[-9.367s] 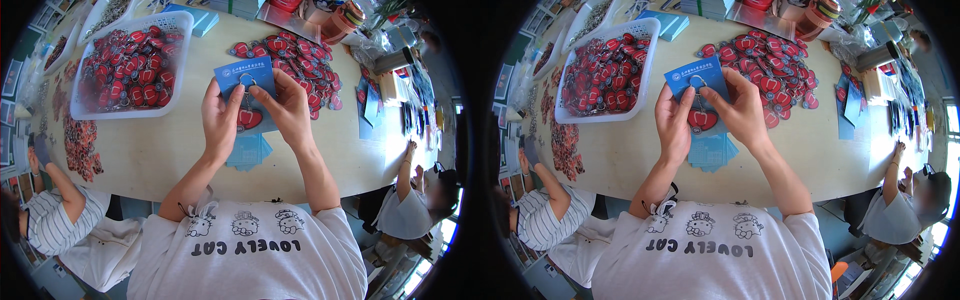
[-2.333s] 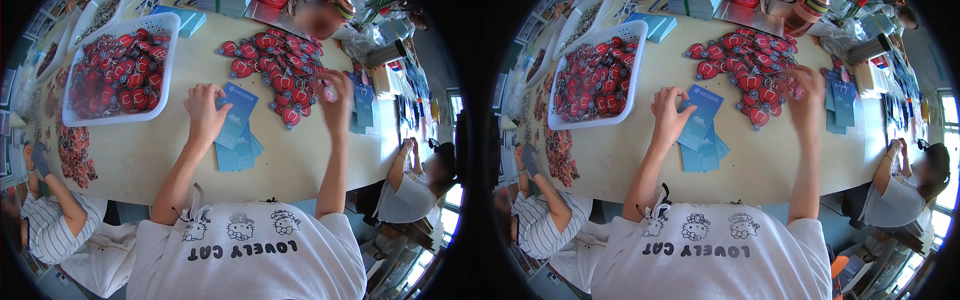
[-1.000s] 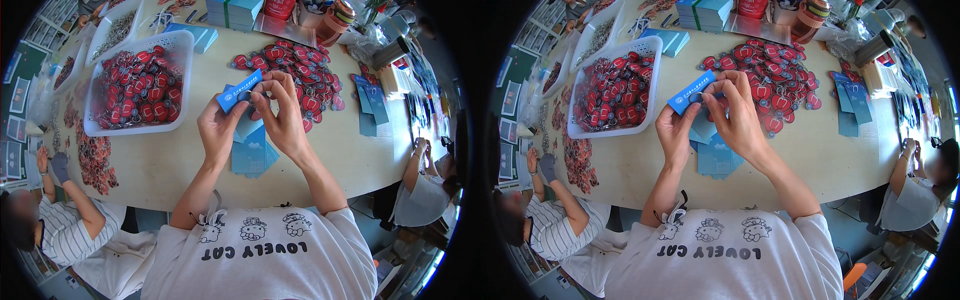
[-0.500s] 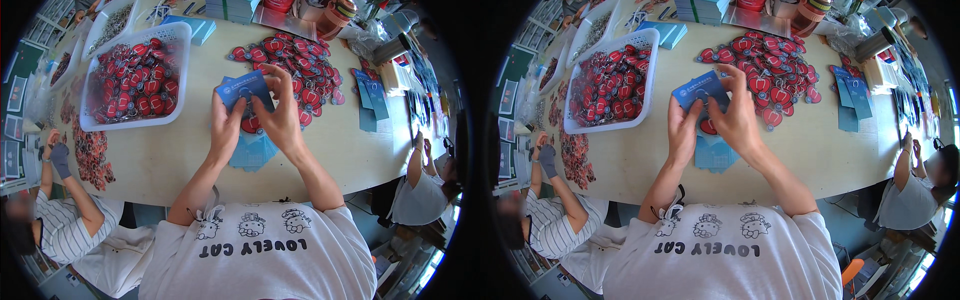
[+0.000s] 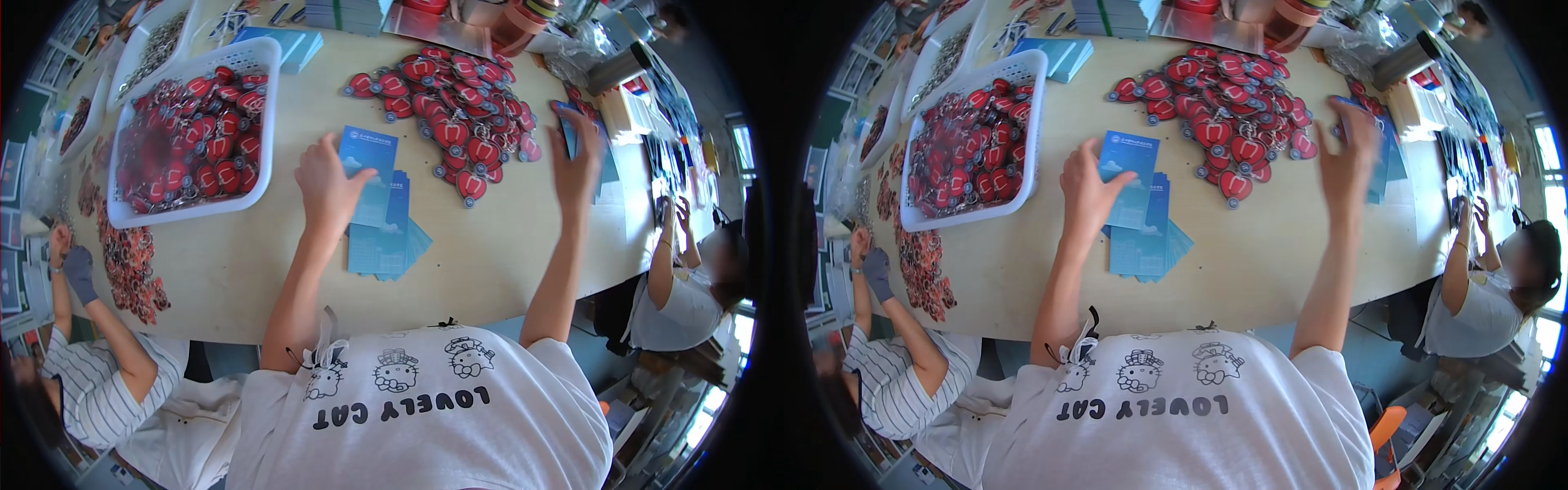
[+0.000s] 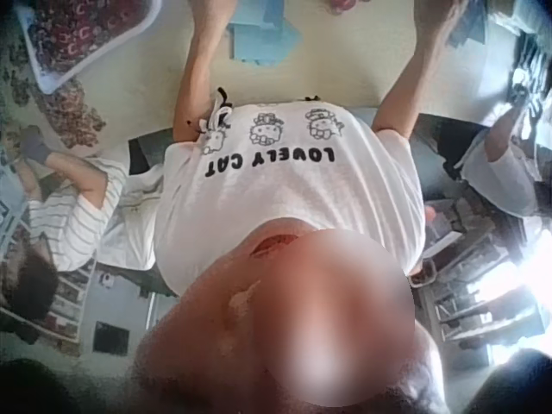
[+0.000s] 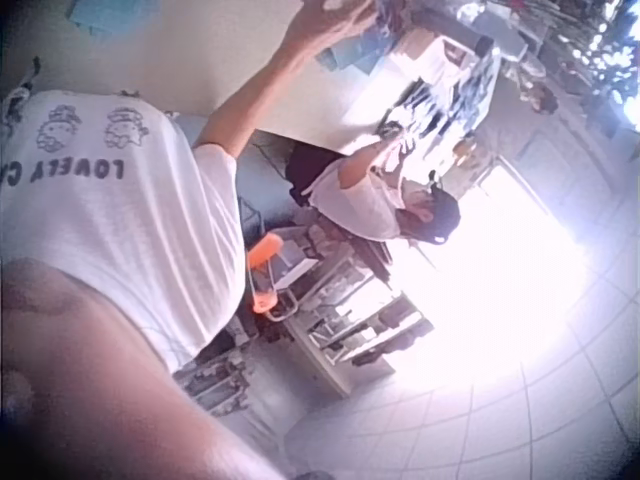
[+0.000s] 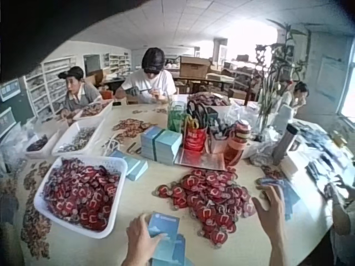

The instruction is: The person packages red heart-shaped keychains by inserting them into blue cardboard holders and then placing them into clear plastic bags. The person works at a table with a large container of keychains and stacks of packaging materials, handling items one by one.

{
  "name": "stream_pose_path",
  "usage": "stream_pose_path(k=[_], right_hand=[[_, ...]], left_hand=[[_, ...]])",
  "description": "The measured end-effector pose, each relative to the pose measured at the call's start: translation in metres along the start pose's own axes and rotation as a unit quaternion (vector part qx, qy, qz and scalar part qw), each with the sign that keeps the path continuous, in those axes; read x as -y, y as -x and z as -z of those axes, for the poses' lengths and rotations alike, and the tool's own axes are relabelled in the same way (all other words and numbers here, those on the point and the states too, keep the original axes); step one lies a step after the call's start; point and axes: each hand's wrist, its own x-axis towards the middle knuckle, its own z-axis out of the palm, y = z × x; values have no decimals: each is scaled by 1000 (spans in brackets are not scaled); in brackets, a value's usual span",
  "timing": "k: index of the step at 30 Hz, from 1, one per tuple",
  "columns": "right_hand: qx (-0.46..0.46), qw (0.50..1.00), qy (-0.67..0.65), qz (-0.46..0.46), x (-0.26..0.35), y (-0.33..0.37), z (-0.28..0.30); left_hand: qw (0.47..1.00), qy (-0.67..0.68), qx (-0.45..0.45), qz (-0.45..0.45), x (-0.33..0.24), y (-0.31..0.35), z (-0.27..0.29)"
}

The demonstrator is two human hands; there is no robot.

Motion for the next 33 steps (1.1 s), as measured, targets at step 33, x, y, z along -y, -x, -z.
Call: stream_pose_path(k=[33], right_hand=[[193, 861, -466, -65, 150, 8, -59]], left_hand=[[798, 590, -49, 112, -42, -4, 41]])
